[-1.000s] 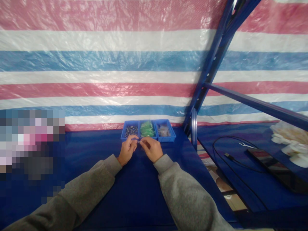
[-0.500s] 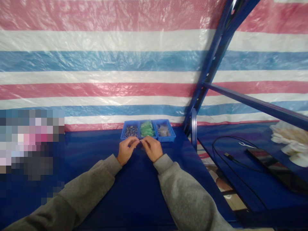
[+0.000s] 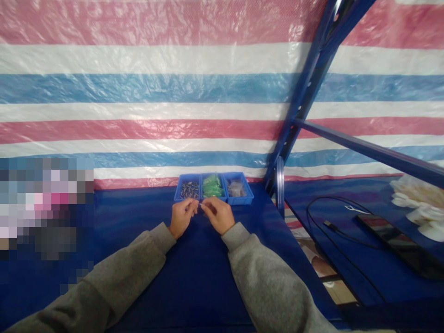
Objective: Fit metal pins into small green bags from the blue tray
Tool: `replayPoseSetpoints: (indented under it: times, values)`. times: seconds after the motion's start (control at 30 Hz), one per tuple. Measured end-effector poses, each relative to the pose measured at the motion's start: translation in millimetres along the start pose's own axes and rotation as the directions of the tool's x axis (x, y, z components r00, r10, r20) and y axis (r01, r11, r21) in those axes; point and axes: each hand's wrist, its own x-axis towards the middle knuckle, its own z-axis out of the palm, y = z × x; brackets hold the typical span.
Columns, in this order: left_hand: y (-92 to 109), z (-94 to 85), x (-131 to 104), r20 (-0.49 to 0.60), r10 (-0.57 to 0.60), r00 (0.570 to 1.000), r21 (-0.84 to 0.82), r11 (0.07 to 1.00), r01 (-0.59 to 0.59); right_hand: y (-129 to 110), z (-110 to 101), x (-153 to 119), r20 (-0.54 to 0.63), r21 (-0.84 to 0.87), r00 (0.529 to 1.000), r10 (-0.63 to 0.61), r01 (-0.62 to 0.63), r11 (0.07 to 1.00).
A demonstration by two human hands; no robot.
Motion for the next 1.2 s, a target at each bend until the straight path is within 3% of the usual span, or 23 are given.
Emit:
replayPoseSetpoints:
  times: [0.2,0.6,0.83,0.97,1.2]
  values:
    - [-0.5,-0.6,-2.1,0.044,0.007,0.999,-0.021,1.0,-0.006,0.7,-0.1,0.0,-0.003,-0.019,1.0,-0.016,0.016,1.0]
    - [6.7,-2.3,-0.6,-0.027,0.163,0.986,-0.077,0.983,-0.164,4.3,-0.8,2.3,0.0,-0.133,1.0,0.001,-0.001,0.991]
    - [4.9,1.3,-2.4,0.029,0.086,0.996,-0.184,0.98,-0.08,3.5,-3.3,2.4,-0.077,-0.179,0.997,0.031,-0.045,0.983]
    - [3.7,1.4,-3.1,0.049,0.051,0.997,-0.108,0.993,-0.046,2.3,-4.2,1.4,-0.115,-0.181,0.993,0.041,-0.061,0.982]
    - [6.0,-0.6,-0.4,0.056,0.131,0.99,-0.019,0.991,-0.13,1.4,-5.1,1.4,-0.131,-0.164,0.991,0.036,-0.057,0.985]
